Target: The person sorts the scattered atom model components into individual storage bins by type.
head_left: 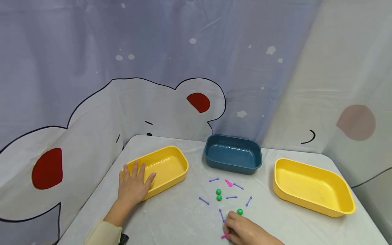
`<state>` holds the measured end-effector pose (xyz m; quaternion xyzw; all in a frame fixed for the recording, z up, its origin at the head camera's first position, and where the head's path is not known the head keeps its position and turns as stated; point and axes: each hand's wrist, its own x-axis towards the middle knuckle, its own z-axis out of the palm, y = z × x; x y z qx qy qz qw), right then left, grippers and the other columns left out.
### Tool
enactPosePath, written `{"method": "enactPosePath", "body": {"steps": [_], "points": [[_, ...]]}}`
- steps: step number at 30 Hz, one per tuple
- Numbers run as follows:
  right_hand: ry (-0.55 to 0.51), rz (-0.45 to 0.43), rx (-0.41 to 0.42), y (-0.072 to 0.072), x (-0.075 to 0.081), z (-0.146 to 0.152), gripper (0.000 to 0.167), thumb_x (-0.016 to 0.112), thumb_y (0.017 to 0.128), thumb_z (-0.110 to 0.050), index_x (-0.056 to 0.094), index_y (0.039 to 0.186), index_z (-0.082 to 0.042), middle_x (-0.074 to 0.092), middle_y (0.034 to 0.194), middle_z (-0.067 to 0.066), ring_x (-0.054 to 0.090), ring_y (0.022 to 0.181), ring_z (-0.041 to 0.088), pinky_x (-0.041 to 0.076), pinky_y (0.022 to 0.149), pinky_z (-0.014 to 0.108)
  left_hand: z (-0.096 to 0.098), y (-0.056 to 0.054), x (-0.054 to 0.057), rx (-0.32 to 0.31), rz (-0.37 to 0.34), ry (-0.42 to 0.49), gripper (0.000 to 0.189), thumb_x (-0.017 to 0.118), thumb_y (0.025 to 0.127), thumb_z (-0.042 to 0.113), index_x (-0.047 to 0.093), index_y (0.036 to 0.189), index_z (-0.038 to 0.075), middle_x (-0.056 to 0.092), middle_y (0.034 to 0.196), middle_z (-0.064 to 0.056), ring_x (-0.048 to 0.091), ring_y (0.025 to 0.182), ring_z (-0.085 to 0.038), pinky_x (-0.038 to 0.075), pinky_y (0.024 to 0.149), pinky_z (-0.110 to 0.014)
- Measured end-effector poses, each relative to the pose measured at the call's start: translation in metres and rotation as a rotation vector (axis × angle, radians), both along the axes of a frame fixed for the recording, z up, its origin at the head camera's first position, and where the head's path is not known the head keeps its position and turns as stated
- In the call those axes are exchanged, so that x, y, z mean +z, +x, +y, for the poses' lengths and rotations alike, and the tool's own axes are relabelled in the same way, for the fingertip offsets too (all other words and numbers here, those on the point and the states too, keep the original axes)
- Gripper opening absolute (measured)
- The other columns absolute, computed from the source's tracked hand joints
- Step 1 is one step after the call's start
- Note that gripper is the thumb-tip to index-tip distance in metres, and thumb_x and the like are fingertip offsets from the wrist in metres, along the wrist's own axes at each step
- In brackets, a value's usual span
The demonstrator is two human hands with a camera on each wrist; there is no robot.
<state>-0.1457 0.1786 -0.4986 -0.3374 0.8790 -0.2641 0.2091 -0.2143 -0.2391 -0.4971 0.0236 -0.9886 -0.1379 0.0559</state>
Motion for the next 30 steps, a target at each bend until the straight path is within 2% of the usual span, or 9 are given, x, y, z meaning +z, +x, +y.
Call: {"method": "enactPosePath", "body": {"steps": [5,9,13,19,25,30], "points": [[-0.006,-0.011,-0.044,-0.001,0.006,-0.003,0.005,0.07,0.096,-0.024,0.066,0.095,-0.026,0.052,0.091,-0.018,0.052,0.08,-0.003,0.051,0.073,0.019,0.0,0.0,0.0,-0.001,0.008,0.005,0.088,0.025,0.102,0.069,0.027,0.158,0.002,0.011,0.165,-0.028,-0.004,0.147,-0.061,-0.004,0.116,-0.071],[-0.027,0.019,-0.057,-0.003,0.007,-0.005,0.007,0.07,0.096,-0.023,0.065,0.095,-0.027,0.052,0.09,-0.019,0.052,0.079,-0.003,0.05,0.072,0.019,0.001,0.0,-0.001,-0.001,0.016,0.008,0.087,0.026,0.102,0.068,0.028,0.158,0.002,0.011,0.165,-0.028,-0.002,0.147,-0.061,-0.002,0.116,-0.071],[-0.082,0.055,-0.059,-0.007,0.007,-0.008,0.011,0.068,0.097,-0.02,0.061,0.091,-0.026,0.052,0.082,-0.018,0.051,0.075,-0.003,0.048,0.068,0.018,0.0,0.0,-0.001,-0.001,0.024,0.0,0.086,0.027,0.102,0.067,0.029,0.158,0.002,0.012,0.165,-0.028,-0.001,0.147,-0.061,0.0,0.116,-0.071],[-0.168,0.099,-0.073,-0.019,0.011,-0.016,0.012,0.069,0.096,-0.016,0.062,0.088,-0.022,0.051,0.075,-0.017,0.048,0.07,-0.003,0.045,0.061,0.018,0.0,0.001,-0.001,0.004,0.028,-0.009,0.086,0.027,0.103,0.067,0.029,0.158,0.002,0.013,0.165,-0.028,0.0,0.147,-0.061,0.001,0.116,-0.071],[-0.265,0.149,-0.117,-0.033,0.014,-0.024,0.007,0.071,0.092,-0.008,0.069,0.09,-0.015,0.06,0.077,-0.015,0.052,0.07,-0.005,0.05,0.062,0.018,0.0,0.0,-0.002,0.009,0.033,-0.02,0.086,0.025,0.102,0.067,0.029,0.158,0.001,0.014,0.164,-0.029,0.001,0.147,-0.061,0.002,0.116,-0.071],[-0.313,0.199,-0.172,-0.045,0.018,-0.031,0.004,0.071,0.094,-0.011,0.072,0.09,-0.011,0.062,0.078,-0.013,0.052,0.07,-0.004,0.05,0.062,0.019,0.001,0.0,-0.002,0.009,0.035,-0.02,0.086,0.026,0.103,0.067,0.029,0.158,0.001,0.013,0.164,-0.029,0.001,0.147,-0.061,0.002,0.116,-0.071]]}}
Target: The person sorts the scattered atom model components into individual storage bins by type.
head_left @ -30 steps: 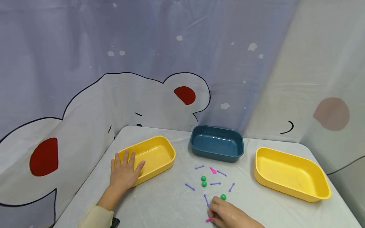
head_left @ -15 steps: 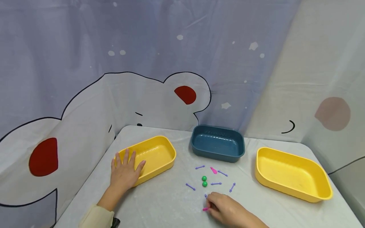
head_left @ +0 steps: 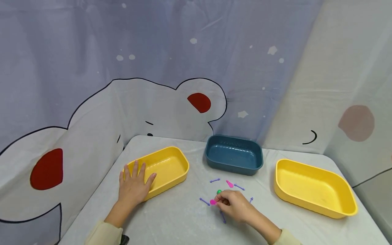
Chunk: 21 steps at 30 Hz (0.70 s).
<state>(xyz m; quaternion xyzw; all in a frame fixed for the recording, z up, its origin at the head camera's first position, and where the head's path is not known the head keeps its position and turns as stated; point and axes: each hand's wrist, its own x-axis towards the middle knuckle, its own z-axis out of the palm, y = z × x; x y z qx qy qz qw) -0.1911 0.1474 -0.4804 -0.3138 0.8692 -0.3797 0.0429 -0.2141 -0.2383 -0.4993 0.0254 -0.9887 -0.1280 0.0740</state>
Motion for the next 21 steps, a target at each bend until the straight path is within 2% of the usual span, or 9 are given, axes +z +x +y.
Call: {"method": "enactPosePath", "body": {"steps": [7,13,17,21], "points": [[-0.008,-0.031,-0.054,-0.016,0.012,-0.013,0.006,0.073,0.095,-0.02,0.075,0.092,-0.015,0.066,0.072,-0.008,0.053,0.06,-0.002,0.048,0.058,0.02,0.002,0.001,0.001,0.002,0.007,0.002,0.084,0.028,0.103,0.065,0.031,0.157,0.001,0.013,0.164,-0.029,0.003,0.147,-0.061,0.003,0.116,-0.071],[-0.027,-0.095,-0.046,-0.032,0.017,-0.026,0.01,0.07,0.097,-0.024,0.075,0.097,-0.015,0.07,0.077,0.003,0.055,0.06,0.004,0.047,0.057,0.021,0.0,0.001,0.0,0.005,0.018,0.001,0.083,0.03,0.103,0.064,0.031,0.157,0.001,0.014,0.164,-0.029,0.004,0.147,-0.06,0.005,0.116,-0.071],[-0.061,-0.138,-0.058,-0.044,0.018,-0.036,0.011,0.07,0.097,-0.022,0.076,0.099,-0.013,0.072,0.081,0.01,0.057,0.062,0.007,0.047,0.057,0.021,-0.001,0.0,-0.001,0.007,0.025,0.006,0.083,0.031,0.103,0.064,0.032,0.156,0.001,0.015,0.164,-0.029,0.005,0.147,-0.06,0.005,0.116,-0.071],[-0.076,-0.149,-0.065,-0.054,0.019,-0.045,0.014,0.071,0.096,-0.018,0.076,0.102,-0.007,0.073,0.084,0.011,0.059,0.064,0.01,0.047,0.057,0.021,-0.002,0.0,-0.002,0.006,0.018,0.01,0.084,0.03,0.103,0.065,0.032,0.157,0.001,0.014,0.165,-0.029,0.004,0.147,-0.059,0.003,0.116,-0.071]]}}
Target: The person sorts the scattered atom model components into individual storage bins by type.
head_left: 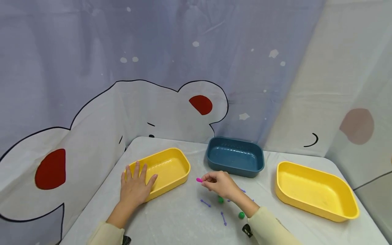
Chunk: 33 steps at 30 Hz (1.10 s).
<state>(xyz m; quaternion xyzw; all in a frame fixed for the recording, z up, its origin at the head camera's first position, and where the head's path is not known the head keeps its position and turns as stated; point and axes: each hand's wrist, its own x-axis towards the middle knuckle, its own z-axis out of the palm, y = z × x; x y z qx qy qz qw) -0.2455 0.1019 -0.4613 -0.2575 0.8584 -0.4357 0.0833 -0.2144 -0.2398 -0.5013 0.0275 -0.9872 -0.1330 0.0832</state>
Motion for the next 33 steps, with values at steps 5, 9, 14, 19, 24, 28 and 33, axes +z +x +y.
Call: {"method": "enactPosePath", "body": {"steps": [5,9,14,19,24,28,33], "points": [[-0.012,-0.001,-0.002,-0.012,0.001,-0.014,0.014,0.072,0.095,-0.016,0.076,0.102,-0.006,0.071,0.082,0.002,0.058,0.066,0.011,0.048,0.057,0.021,0.001,0.0,0.0,0.001,-0.003,0.005,0.084,0.031,0.103,0.065,0.033,0.156,0.001,0.015,0.164,-0.029,0.004,0.147,-0.059,0.004,0.116,-0.07],[-0.023,0.0,-0.014,-0.022,0.003,-0.026,0.01,0.072,0.095,-0.016,0.076,0.1,-0.008,0.07,0.081,-0.002,0.058,0.068,0.011,0.05,0.061,0.021,0.002,-0.001,0.001,-0.003,-0.006,0.005,0.084,0.03,0.103,0.065,0.033,0.156,0.001,0.014,0.165,-0.028,0.004,0.148,-0.059,0.004,0.117,-0.07],[-0.03,0.009,-0.042,-0.033,0.007,-0.044,0.009,0.073,0.094,-0.017,0.077,0.1,-0.01,0.07,0.082,-0.004,0.059,0.072,0.012,0.052,0.064,0.022,0.001,-0.001,0.002,-0.001,-0.013,0.004,0.084,0.029,0.103,0.065,0.032,0.157,0.001,0.013,0.165,-0.028,0.003,0.148,-0.059,0.003,0.117,-0.07],[-0.013,0.018,-0.064,-0.042,0.01,-0.062,0.009,0.073,0.094,-0.019,0.077,0.099,-0.012,0.07,0.084,-0.005,0.059,0.075,0.013,0.052,0.067,0.022,0.001,0.001,0.003,0.006,-0.011,0.006,0.083,0.031,0.103,0.064,0.032,0.156,0.0,0.013,0.165,-0.028,0.003,0.148,-0.059,0.004,0.117,-0.07],[0.012,0.004,-0.066,-0.051,0.01,-0.083,0.009,0.073,0.095,-0.022,0.075,0.098,-0.014,0.067,0.084,-0.006,0.058,0.077,0.013,0.051,0.068,0.02,0.002,0.002,0.003,0.016,-0.021,0.005,0.082,0.031,0.104,0.063,0.032,0.156,0.0,0.013,0.165,-0.029,0.002,0.147,-0.059,0.003,0.117,-0.071],[0.008,-0.003,-0.069,-0.056,0.011,-0.096,0.008,0.073,0.095,-0.02,0.075,0.097,-0.013,0.067,0.084,-0.004,0.057,0.076,0.013,0.051,0.067,0.02,0.002,0.001,0.003,0.021,-0.013,0.003,0.082,0.032,0.103,0.063,0.033,0.156,0.0,0.014,0.165,-0.028,0.003,0.148,-0.058,0.003,0.117,-0.07],[-0.003,-0.023,-0.092,-0.06,0.012,-0.111,0.008,0.073,0.094,-0.019,0.075,0.097,-0.011,0.067,0.083,-0.003,0.057,0.073,0.013,0.052,0.066,0.021,0.003,0.001,0.003,0.022,-0.009,-0.004,0.082,0.032,0.103,0.063,0.034,0.155,0.0,0.014,0.165,-0.028,0.004,0.148,-0.058,0.004,0.117,-0.069]]}}
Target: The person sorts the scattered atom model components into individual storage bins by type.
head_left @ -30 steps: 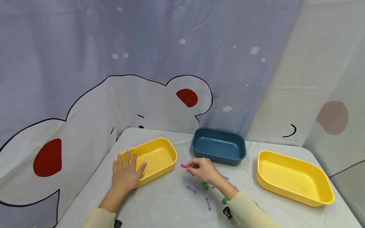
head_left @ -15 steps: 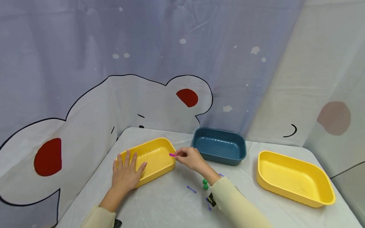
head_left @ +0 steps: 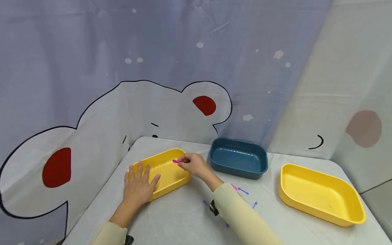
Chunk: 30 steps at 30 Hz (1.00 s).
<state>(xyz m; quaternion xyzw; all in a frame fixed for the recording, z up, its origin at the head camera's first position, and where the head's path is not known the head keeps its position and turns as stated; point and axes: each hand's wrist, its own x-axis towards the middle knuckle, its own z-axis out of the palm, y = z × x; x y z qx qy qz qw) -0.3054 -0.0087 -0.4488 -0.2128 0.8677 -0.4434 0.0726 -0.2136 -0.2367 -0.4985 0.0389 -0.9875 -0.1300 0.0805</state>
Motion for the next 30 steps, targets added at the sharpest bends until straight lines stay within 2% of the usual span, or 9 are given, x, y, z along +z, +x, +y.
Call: {"method": "enactPosePath", "body": {"steps": [9,15,19,25,30], "points": [[-0.014,-0.014,-0.058,-0.009,-0.003,-0.017,0.009,0.074,0.094,-0.019,0.076,0.098,-0.011,0.066,0.083,-0.002,0.058,0.073,0.013,0.052,0.066,0.021,-0.001,0.002,0.003,0.009,-0.021,-0.007,0.081,0.03,0.104,0.062,0.032,0.156,0.0,0.011,0.165,-0.028,0.001,0.148,-0.058,0.002,0.118,-0.069],[-0.025,-0.032,-0.1,-0.017,-0.009,-0.024,0.009,0.075,0.093,-0.019,0.076,0.097,-0.011,0.066,0.081,-0.002,0.058,0.069,0.012,0.05,0.061,0.02,-0.001,-0.001,0.001,0.009,-0.018,-0.02,0.081,0.031,0.104,0.063,0.034,0.156,0.002,0.013,0.165,-0.027,0.004,0.149,-0.057,0.004,0.118,-0.068],[-0.03,-0.048,-0.118,-0.021,-0.012,-0.026,0.011,0.075,0.093,-0.02,0.076,0.099,-0.011,0.067,0.083,-0.001,0.059,0.07,0.012,0.052,0.063,0.021,-0.001,-0.002,-0.001,0.004,-0.014,-0.019,0.082,0.03,0.103,0.064,0.034,0.156,0.002,0.014,0.166,-0.026,0.004,0.149,-0.057,0.004,0.118,-0.068],[-0.04,-0.049,-0.12,-0.023,-0.009,-0.019,0.014,0.073,0.094,-0.02,0.075,0.104,-0.009,0.07,0.089,0.001,0.064,0.073,0.013,0.057,0.07,0.024,-0.001,-0.003,-0.002,-0.001,-0.018,-0.011,0.082,0.029,0.103,0.065,0.033,0.157,0.003,0.013,0.166,-0.025,0.002,0.149,-0.056,0.004,0.118,-0.068],[-0.027,-0.023,-0.113,-0.021,-0.002,-0.003,0.014,0.071,0.097,-0.021,0.075,0.103,-0.01,0.07,0.088,0.001,0.063,0.073,0.014,0.057,0.07,0.025,-0.002,-0.001,-0.001,0.002,-0.012,-0.019,0.081,0.03,0.103,0.064,0.032,0.157,0.004,0.014,0.166,-0.025,0.002,0.149,-0.056,0.004,0.118,-0.068]]}}
